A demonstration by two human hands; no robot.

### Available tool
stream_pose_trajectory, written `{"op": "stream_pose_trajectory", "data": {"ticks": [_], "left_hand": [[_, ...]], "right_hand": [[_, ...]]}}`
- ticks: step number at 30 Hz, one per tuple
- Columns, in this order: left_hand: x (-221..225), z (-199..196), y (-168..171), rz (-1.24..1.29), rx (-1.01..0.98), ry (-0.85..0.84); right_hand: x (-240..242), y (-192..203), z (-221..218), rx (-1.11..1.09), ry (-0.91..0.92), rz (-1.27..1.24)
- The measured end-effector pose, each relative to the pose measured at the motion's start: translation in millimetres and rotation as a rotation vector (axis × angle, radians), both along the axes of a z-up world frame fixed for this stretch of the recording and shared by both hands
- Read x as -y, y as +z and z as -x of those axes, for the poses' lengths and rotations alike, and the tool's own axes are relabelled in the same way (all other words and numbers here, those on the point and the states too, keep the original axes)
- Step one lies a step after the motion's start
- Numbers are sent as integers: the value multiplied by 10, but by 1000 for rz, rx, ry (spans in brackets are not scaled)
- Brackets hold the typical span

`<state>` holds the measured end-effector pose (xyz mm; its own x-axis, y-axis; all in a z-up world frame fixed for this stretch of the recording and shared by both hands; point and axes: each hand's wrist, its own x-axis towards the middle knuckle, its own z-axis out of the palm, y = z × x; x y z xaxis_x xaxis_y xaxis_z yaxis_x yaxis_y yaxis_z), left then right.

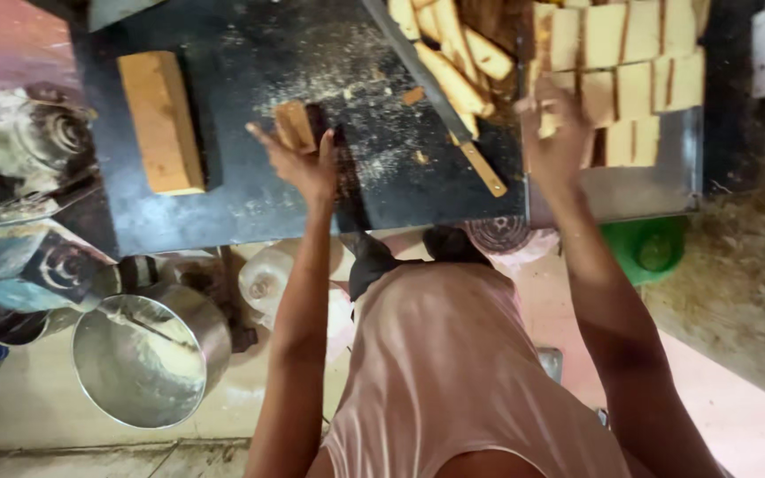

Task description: The person slices a loaf of cake with a knife, stacks the pieces onto a metal tray, and then carries the tray to a refrigerator.

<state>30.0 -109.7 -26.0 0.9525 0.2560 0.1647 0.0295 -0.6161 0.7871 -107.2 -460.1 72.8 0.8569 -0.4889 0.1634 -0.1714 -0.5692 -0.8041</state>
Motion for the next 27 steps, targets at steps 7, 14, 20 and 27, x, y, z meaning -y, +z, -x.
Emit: {"op": "stream_pose_trajectory", "data": {"ticks": [7,14,20,27], "left_hand": [[-31,-153,503,589,-47,-552],[867,153,1062,955,-630,-1169],[1587,533,880,865,-634,-1068],[1491,772,399,773,-433,-1057]], "right_hand": [[-1271,514,-584,-48,657,469],[-850,528,-195,-256,596,347],[471,234,549,-32,-112,-278],[1992,-460,549,-52,-279,405]]}}
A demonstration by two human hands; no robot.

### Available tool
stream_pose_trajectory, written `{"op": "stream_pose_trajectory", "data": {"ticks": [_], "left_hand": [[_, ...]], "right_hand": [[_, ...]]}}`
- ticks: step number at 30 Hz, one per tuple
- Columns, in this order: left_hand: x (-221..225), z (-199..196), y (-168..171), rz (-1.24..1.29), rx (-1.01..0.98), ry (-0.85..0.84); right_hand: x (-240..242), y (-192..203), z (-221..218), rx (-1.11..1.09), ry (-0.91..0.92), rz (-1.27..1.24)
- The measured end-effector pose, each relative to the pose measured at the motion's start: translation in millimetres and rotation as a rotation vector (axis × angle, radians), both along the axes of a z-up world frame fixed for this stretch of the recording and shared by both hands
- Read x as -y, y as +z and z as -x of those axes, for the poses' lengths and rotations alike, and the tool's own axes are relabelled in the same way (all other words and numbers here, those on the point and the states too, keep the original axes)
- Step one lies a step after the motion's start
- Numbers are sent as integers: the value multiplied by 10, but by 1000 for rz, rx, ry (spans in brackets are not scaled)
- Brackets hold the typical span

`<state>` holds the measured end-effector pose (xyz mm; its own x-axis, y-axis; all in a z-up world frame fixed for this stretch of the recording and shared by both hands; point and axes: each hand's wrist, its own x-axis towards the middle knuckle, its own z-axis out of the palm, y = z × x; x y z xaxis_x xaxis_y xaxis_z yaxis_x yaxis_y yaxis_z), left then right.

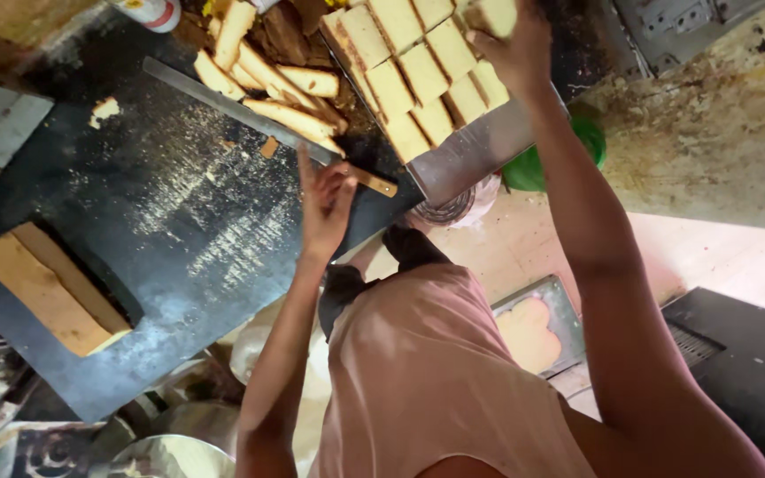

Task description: The person slices a loaf of cake with a knife, stacks the pieces onto a metal tray, and then carries the tray to a refrigerator.

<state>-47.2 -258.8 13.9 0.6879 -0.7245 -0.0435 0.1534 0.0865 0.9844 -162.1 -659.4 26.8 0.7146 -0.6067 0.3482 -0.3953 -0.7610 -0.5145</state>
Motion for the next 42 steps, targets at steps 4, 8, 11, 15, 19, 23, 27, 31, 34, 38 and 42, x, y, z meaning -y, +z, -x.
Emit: {"op": "stream_pose_trajectory", "data": {"ticks": [4,8,11,15,19,23,27,31,34,38,42], "left_hand": [[-267,36,11,-134,169,142],[-371,5,87,-188,228,236],[-360,-3,147,-212,238,248],[-200,56,219,-195,294,239],[-7,101,285,-138,251,211],[-176,54,321,-156,374,254],[-785,-13,286,-233,415,433],[-1504,55,133,-348,334,649],[-1969,92,18,-481,375,762],[-2740,-266,-66,-812,673,900],[-3510,-1065,-79,-1034,852,983]], "right_hand": [[5,-255,-75,74,42,-208],[-37,-178,-80,208,117,-224],[-98,-10,-70,228,12,29],[-432,172,-396,24,-74,-158],[-1000,152,-835,-168,-23,-22],[-1228,101,-935,-58,12,106],[-1229,156,-758,34,115,-24],[-1618,285,-634,29,189,118],[-2274,323,-748,-163,405,-127],[-2949,216,-879,-395,546,42],[-2990,44,-759,-289,556,222]]}}
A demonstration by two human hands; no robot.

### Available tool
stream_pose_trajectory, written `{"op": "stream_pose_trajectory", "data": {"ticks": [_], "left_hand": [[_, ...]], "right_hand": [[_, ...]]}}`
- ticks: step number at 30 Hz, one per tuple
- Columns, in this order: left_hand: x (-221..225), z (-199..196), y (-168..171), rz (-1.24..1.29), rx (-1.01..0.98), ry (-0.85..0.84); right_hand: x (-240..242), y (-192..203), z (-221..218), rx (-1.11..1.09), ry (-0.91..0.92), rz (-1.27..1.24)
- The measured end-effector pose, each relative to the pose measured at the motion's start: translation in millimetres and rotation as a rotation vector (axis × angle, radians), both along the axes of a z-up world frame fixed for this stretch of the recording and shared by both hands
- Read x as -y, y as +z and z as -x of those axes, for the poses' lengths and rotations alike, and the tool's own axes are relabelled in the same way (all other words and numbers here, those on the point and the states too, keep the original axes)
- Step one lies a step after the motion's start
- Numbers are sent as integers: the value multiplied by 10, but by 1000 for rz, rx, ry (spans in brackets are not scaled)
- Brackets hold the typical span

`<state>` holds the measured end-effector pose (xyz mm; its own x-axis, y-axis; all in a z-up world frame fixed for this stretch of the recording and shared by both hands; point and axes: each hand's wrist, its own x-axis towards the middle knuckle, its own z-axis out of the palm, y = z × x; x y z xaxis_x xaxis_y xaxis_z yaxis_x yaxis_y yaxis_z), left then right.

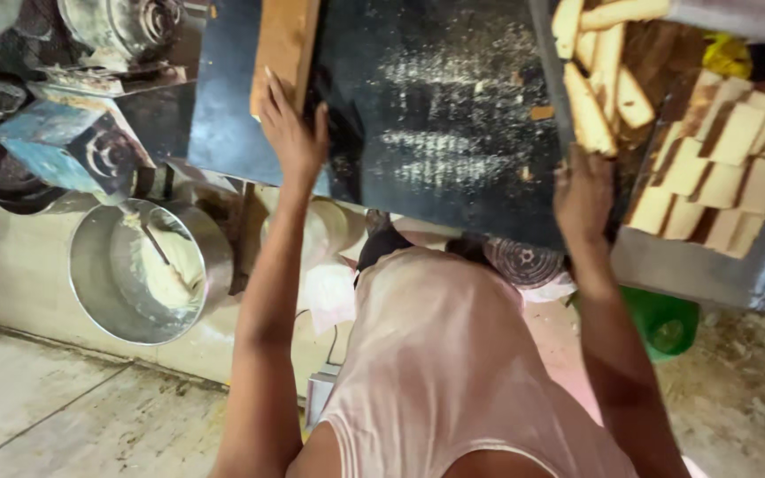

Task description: The person slices a loaf of cake with a knife, stacks the pieces onto a metal tray, and then carries the tray to a refrigerator.

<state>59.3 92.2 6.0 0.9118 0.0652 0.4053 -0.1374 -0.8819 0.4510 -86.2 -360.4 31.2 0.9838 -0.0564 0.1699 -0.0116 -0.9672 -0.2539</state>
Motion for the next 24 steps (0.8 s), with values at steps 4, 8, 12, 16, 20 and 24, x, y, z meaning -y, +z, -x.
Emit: {"op": "stream_pose_trajectory", "data": {"ticks": [4,8,12,16,20,24], "left_hand": [[-408,-827,-7,-195,-215,105],[-357,-1343,-136,-104,-550,81],[-287,-1492,-350,-153,-483,133],[-271,-1495,-387,-180,-421,17],[-137,-1414,-262,-198,-434,-338],[233,-1282,-134,-265,-415,-725]], "right_hand": [[177,-184,-189,-97,-121,-90],[261,-288,-178,-271,-343,-311],[185,-374,-39,23,-207,-50],[-259,-332,126,-93,-502,-713],[-1053,-185,120,-63,-441,-1191],[-1795,-41,121,-225,-516,-873]]}}
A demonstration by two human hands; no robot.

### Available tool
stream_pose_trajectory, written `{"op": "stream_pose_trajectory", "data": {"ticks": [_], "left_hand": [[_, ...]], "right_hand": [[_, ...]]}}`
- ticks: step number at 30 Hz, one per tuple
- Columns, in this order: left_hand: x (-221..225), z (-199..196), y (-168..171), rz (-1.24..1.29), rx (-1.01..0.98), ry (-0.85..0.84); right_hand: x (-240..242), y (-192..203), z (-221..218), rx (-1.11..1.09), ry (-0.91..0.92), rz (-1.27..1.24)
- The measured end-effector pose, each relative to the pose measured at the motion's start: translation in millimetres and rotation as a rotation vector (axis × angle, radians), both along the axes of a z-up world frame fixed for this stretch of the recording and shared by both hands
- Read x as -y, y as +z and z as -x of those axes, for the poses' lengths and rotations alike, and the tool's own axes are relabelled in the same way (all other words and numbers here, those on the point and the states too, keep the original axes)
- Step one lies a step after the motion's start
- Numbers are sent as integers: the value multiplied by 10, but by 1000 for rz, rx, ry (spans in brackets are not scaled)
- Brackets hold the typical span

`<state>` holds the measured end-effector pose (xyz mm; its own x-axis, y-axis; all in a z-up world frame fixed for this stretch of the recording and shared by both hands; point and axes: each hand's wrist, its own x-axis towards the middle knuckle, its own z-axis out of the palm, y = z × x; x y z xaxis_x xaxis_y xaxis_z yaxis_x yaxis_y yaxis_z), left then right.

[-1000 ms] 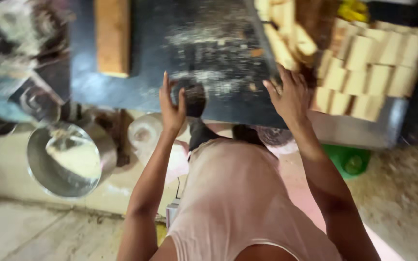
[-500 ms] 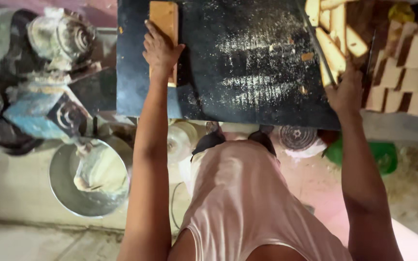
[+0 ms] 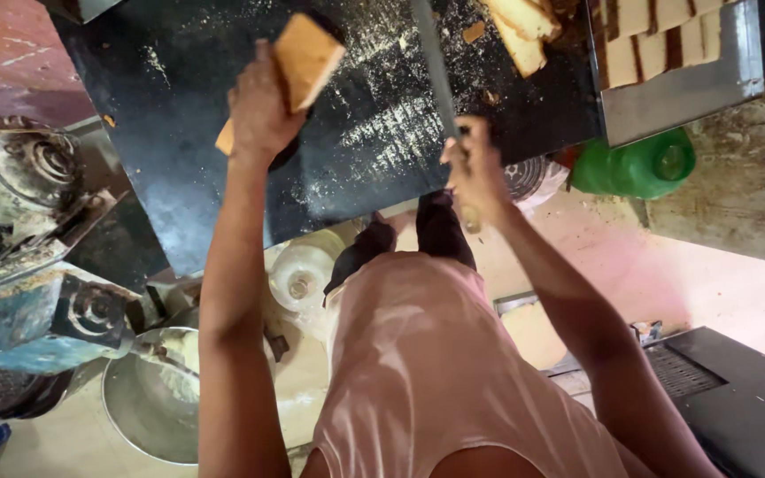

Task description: The person slices a loaf of cake with a knife, stacks the pieces onto a metal tray, and then carries the tray to a refrigerator.

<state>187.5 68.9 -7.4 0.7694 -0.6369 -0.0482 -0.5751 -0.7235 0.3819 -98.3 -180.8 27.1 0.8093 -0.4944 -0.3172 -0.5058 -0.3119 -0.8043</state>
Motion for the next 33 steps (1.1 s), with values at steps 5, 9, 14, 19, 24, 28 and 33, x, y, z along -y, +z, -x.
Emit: {"op": "stream_pose_trajectory", "data": {"ticks": [5,9,14,19,24,28,33], "left_hand": [[98,42,117,-28,-16,-156],[-27,89,145,-88,-85,-160],[254,204,-56,86,265,-14],[655,254,-272,-1,185,174],[728,262,-236,-29,162,228],[746,287,-188,-41,192,246],[760,267,-161,-39,212,249]], "right_hand": [[-550,25,-100,113,214,524],[-776,42,-173,36,333,677],[-724,99,-352,-72,464,712],[-614,81,-411,-133,531,711],[-596,85,-408,-80,515,725],[-592,89,-431,-156,522,666],[-512,5,-489,-88,539,691]]}}
